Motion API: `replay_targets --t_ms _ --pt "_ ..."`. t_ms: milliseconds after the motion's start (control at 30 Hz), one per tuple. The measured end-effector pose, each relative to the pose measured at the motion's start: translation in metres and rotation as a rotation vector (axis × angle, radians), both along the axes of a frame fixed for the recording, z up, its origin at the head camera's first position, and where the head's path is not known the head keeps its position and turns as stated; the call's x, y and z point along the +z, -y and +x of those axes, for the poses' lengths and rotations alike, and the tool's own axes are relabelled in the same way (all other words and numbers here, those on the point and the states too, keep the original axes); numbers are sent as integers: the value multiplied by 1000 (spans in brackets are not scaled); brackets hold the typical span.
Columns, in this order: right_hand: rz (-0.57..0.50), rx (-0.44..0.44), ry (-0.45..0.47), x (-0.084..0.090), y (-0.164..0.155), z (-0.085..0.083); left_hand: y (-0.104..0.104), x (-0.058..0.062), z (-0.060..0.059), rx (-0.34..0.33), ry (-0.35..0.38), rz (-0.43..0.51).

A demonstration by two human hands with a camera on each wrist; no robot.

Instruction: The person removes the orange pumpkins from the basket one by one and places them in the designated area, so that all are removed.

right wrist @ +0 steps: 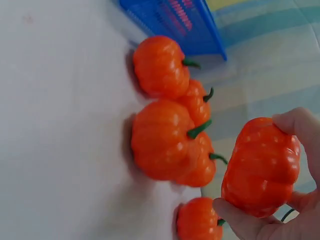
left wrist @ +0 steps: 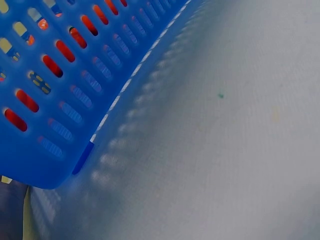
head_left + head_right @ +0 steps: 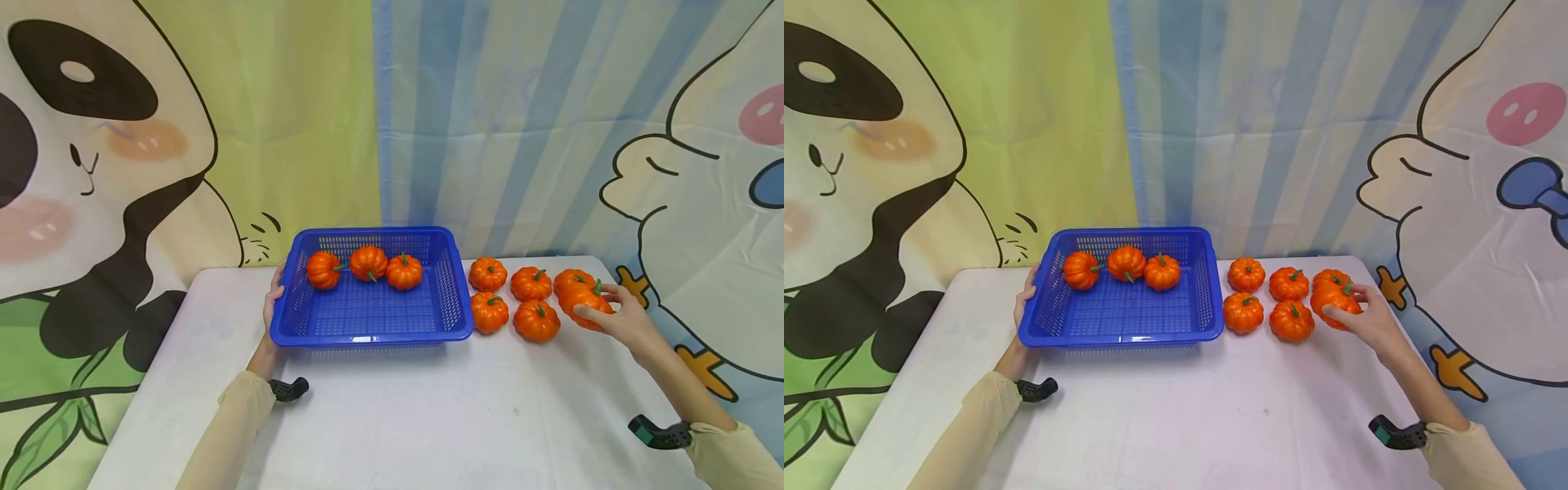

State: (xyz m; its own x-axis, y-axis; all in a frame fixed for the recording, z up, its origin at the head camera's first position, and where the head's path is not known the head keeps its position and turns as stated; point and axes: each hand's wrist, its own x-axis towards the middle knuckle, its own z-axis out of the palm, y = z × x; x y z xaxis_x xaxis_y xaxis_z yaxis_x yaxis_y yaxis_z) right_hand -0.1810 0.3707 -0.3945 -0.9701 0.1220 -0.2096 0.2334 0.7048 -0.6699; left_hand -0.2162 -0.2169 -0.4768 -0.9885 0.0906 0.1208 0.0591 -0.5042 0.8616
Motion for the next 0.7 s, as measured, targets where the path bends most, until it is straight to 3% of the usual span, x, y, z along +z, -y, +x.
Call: replay_targets --t_ms 300,700 --pt "199 -35 -143 -28 -16 -1 1 -5 1 -6 -31 10" --pt "224 -63 -229 -55 -26 -6 0 -3 0 -11 -15 13"
